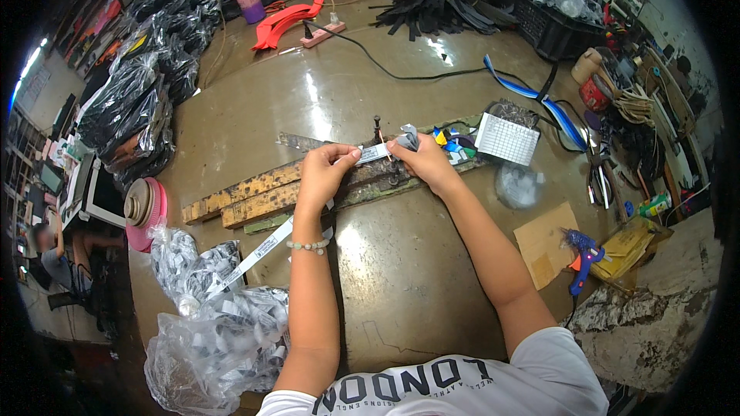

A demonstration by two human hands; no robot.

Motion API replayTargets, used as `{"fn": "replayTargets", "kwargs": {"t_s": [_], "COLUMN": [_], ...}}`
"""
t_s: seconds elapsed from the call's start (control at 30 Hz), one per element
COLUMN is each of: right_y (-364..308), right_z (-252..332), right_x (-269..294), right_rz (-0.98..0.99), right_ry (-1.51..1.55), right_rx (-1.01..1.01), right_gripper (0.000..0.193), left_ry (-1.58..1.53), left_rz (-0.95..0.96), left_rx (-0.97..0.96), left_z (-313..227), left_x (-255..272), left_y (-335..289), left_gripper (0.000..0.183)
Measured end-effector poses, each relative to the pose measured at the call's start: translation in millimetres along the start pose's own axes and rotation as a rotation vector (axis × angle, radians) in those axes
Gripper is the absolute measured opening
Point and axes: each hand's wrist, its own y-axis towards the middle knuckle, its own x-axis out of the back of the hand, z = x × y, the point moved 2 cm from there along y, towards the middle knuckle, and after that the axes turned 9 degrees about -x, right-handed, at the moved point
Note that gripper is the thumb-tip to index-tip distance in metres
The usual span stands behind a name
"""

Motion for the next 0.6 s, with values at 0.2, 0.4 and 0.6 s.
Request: {"fn": "replayTargets", "kwargs": {"t_s": [0.2, 0.4, 0.6], "right_y": [6.3, -15.4, -30.1], "right_z": [0.6, 36.1, 47.6], "right_x": [7.3, 16.6, -5.2], "right_rz": [-0.165, -0.126, 0.089], "right_ry": [-0.145, 0.023, 0.043], "right_rx": [0.228, -0.003, 0.029], "right_gripper": [0.020, 0.025, 0.022], "left_ry": [-0.024, -0.069, -0.070], "left_rz": [-0.001, -0.051, -0.009], "left_rx": [0.024, -0.004, -0.137], "left_z": [-10.3, -39.2, -54.4], "left_x": [4.9, 9.8, -3.2], "left_y": [-3.0, -6.8, -8.7], "left_gripper": [0.023, 0.024, 0.025]}}
